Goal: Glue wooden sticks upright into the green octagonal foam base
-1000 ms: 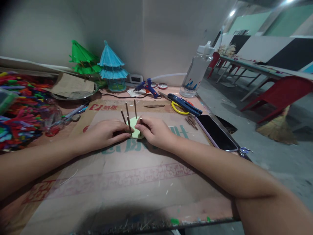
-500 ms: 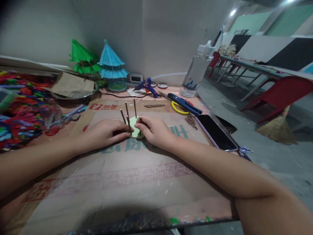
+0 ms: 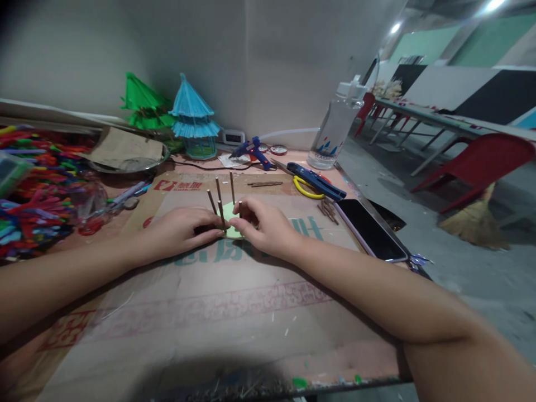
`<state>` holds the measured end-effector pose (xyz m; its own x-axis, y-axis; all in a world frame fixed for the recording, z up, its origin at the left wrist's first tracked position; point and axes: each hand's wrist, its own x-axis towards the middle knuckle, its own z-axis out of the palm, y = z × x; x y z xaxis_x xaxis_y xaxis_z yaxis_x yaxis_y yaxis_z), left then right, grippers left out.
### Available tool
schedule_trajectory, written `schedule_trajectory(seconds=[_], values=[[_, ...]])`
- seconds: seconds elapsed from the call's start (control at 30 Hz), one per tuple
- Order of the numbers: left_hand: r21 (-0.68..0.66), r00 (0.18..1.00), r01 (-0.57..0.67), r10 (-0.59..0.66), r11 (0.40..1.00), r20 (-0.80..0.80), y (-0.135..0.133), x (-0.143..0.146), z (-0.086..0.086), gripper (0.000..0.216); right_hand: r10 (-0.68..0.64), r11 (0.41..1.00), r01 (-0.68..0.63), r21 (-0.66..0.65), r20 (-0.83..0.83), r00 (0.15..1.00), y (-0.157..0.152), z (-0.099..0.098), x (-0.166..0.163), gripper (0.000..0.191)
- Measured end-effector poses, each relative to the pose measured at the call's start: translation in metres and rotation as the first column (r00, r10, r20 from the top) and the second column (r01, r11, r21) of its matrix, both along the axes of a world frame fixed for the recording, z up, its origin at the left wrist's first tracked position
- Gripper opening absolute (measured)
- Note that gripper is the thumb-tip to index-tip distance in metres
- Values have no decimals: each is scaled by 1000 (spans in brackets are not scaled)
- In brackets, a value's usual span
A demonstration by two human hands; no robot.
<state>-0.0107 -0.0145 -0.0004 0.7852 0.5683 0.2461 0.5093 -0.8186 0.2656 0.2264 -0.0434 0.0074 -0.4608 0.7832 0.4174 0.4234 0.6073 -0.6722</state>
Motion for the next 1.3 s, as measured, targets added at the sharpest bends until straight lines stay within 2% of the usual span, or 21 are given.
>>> schedule_trajectory(seconds=[0.1, 0.23, 0.37, 0.5, 0.6, 0.73, 1.0, 1.3], values=[[3, 1000, -2, 2, 1000, 1, -1, 0, 0, 28, 17, 999, -16, 33, -44, 999, 0, -2, 1, 25], [-24, 1000, 1, -1, 1000, 15, -1, 0, 0, 28, 69, 986, -52, 158, -105, 992, -3, 0, 3, 47], [-52, 1000, -1, 3, 999, 27, 0, -1, -1, 27, 66, 965, -52, 259, -44, 997, -8, 2, 5, 41], [-27, 1000, -17, 17, 999, 7, -1, -1, 0, 28, 72, 957, -50, 286, -67, 995, -6, 1, 5, 39], [-1, 1000, -14, 14, 1000, -17, -2, 0, 2, 28, 19, 977, 3, 214, -105, 994, -2, -1, 6, 36], [22, 1000, -28, 28, 999, -9, -2, 1, 3, 29, -47, 998, 53, 23, -222, 974, 5, -5, 7, 31], [22, 993, -116, 116, 993, 9, 1, -1, 0, 29, -211, 954, 116, -277, -344, 915, 29, -16, 9, 31], [14, 983, -183, 182, 983, 23, 6, -4, -3, 32, -207, 959, 124, -256, -329, 921, 32, -17, 10, 27]])
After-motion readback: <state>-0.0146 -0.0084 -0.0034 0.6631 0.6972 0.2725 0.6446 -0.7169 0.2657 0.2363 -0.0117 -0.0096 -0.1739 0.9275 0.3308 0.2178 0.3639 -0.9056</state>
